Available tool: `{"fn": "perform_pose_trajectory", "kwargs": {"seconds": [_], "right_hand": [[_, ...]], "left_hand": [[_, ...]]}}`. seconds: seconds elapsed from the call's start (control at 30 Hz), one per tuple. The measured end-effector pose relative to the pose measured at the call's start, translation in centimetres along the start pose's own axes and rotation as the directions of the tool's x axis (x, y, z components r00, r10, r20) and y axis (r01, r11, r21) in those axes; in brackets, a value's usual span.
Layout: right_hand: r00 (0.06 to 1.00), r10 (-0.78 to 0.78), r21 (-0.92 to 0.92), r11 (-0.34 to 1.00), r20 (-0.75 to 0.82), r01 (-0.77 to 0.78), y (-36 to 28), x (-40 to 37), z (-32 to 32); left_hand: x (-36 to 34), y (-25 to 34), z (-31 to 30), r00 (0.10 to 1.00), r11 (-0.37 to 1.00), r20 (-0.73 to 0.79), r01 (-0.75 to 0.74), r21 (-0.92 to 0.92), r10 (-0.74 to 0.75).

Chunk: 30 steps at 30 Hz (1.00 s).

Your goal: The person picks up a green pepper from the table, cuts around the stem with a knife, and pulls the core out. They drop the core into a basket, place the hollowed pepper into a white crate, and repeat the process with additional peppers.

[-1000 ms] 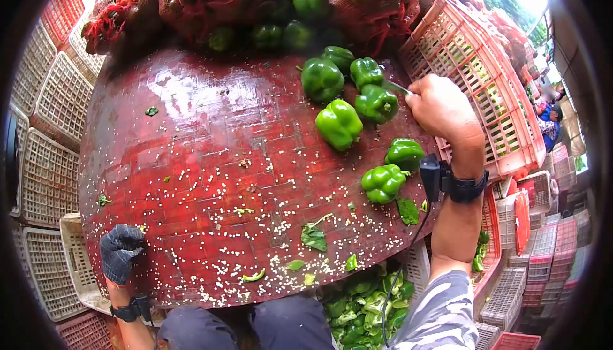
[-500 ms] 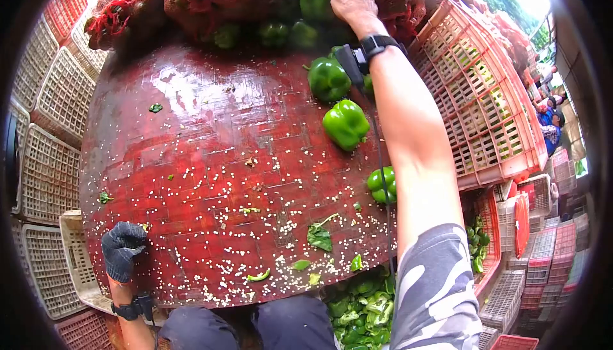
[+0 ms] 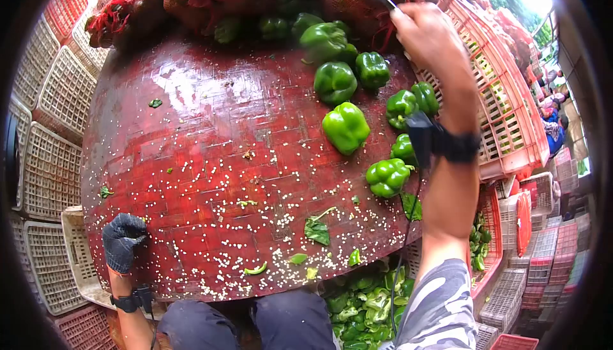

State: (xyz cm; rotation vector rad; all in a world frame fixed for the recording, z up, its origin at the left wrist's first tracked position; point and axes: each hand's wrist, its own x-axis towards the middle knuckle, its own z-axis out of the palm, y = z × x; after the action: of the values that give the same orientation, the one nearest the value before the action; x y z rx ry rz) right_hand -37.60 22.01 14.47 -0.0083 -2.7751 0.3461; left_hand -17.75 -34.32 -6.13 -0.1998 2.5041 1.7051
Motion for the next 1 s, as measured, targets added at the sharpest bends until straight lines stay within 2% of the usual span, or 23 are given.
{"fn": "perform_pose_trajectory", "kwargs": {"seconds": [0.03,0.07,0.1,0.13,0.2,0.23,0.3,0.33,0.4,0.43,0.5,0.57,0.6,0.63,0.67,0.7,0.77,0.8,0.83,0.9,0.93,0.97,1.0], "right_hand": [[0.809,-0.518,-0.351,0.838,-0.277,0.417,3.5,3.5,3.2],[0.995,-0.064,-0.002,0.998,-0.073,0.064,-0.9,4.1,3.1],[0.991,0.13,0.133,0.982,0.028,-0.133,-2.2,6.4,5.1],[0.998,-0.056,-0.094,0.994,-0.027,0.053,-1.3,9.8,7.8],[0.999,0.016,-0.076,0.997,0.038,-0.013,-0.4,14.9,13.3],[0.992,0.116,-0.085,0.99,0.039,-0.113,1.7,17.9,17.4],[0.999,-0.002,-0.258,0.966,-0.038,-0.008,2.4,18.4,21.0],[0.999,-0.005,-0.256,0.967,-0.032,-0.003,2.6,18.5,21.6],[0.961,-0.133,-0.381,0.898,0.243,0.221,3.0,17.8,22.3],[0.828,-0.244,-0.602,0.588,0.505,0.54,2.0,16.9,20.2],[0.828,0.078,-0.507,0.821,0.555,0.262,0.1,14.2,16.1],[0.661,-0.175,-0.495,0.533,0.729,0.686,2.6,13.4,13.5],[0.634,-0.257,-0.292,0.721,0.73,0.629,3.1,11.8,11.6],[0.621,-0.339,-0.058,0.847,0.706,0.529,3.1,9.5,9.6],[0.686,-0.154,-0.106,0.941,0.711,0.322,2.7,7.8,8.7],[0.709,0.037,-0.152,0.983,0.705,0.1,2.1,6.2,7.8],[0.766,0.076,-0.237,0.966,0.638,0.102,0.3,3.3,4.9],[0.815,0.012,-0.18,0.977,0.58,0.113,0.3,2.7,3.9],[0.838,0.031,-0.168,0.983,0.545,0.073,0.0,2.8,3.3],[0.896,0.189,-0.126,0.981,0.402,-0.15,-1.4,4.6,3.7],[0.949,0.005,-0.15,0.988,0.316,0.045,-0.6,6.9,5.4],[0.976,-0.132,-0.12,0.981,0.171,0.154,0.6,9.8,8.0],[0.98,-0.135,-0.029,0.99,0.147,0.14,-0.5,11.3,9.7]], "left_hand": [[0.1,0.0,-0.1,1.0,1.0,0.002,-0.004,0.002,0.004],[0.1,-0.1,-0.2,1.0,1.0,0.01,-0.002,-0.003,0.002],[0.1,-0.1,-0.3,1.0,1.0,0.015,0.001,-0.008,-0.001],[0.1,-0.1,-0.3,1.0,1.0,0.013,0.0,-0.007,0.0],[0.0,0.0,-0.3,1.0,1.0,0.007,0.014,-0.013,-0.014],[-0.1,0.0,-0.3,1.0,1.0,0.001,0.017,-0.011,-0.017],[-0.1,0.2,-0.3,1.0,0.999,0.007,0.028,-0.027,-0.027],[-0.1,0.2,-0.2,0.999,0.999,0.004,0.034,-0.027,-0.034],[-0.2,0.3,-0.3,1.0,1.0,0.007,-0.007,-0.008,0.007],[-0.2,0.4,-0.3,1.0,1.0,0.004,-0.001,-0.011,0.002],[-0.3,0.8,0.0,0.999,0.998,-0.01,0.041,-0.042,-0.041],[-0.3,0.3,-0.2,1.0,0.998,-0.011,0.027,-0.06,-0.027],[-0.2,0.1,-0.1,1.0,0.997,-0.009,0.015,-0.073,-0.015],[-0.2,0.1,0.0,1.0,0.997,-0.002,0.011,-0.074,-0.011],[-0.2,0.1,0.1,1.0,0.998,-0.006,0.002,-0.066,-0.002],[-0.2,0.2,0.1,1.0,0.998,-0.012,-0.007,-0.057,0.007],[-0.3,0.4,-0.1,1.0,0.999,-0.008,-0.005,-0.049,0.004],[-0.3,0.4,-0.1,1.0,0.999,-0.004,0.0,-0.044,0.0],[-0.3,0.2,-0.1,1.0,0.999,-0.003,0.001,-0.043,-0.001],[-0.1,-0.2,-0.1,0.999,0.999,-0.005,-0.035,-0.005,0.035],[0.0,-0.2,-0.2,0.999,0.999,-0.007,-0.033,-0.004,0.033],[0.0,-0.3,-0.2,1.0,1.0,-0.011,-0.025,-0.013,0.025],[0.0,-0.4,-0.3,1.0,1.0,-0.012,-0.016,-0.023,0.016]]}}
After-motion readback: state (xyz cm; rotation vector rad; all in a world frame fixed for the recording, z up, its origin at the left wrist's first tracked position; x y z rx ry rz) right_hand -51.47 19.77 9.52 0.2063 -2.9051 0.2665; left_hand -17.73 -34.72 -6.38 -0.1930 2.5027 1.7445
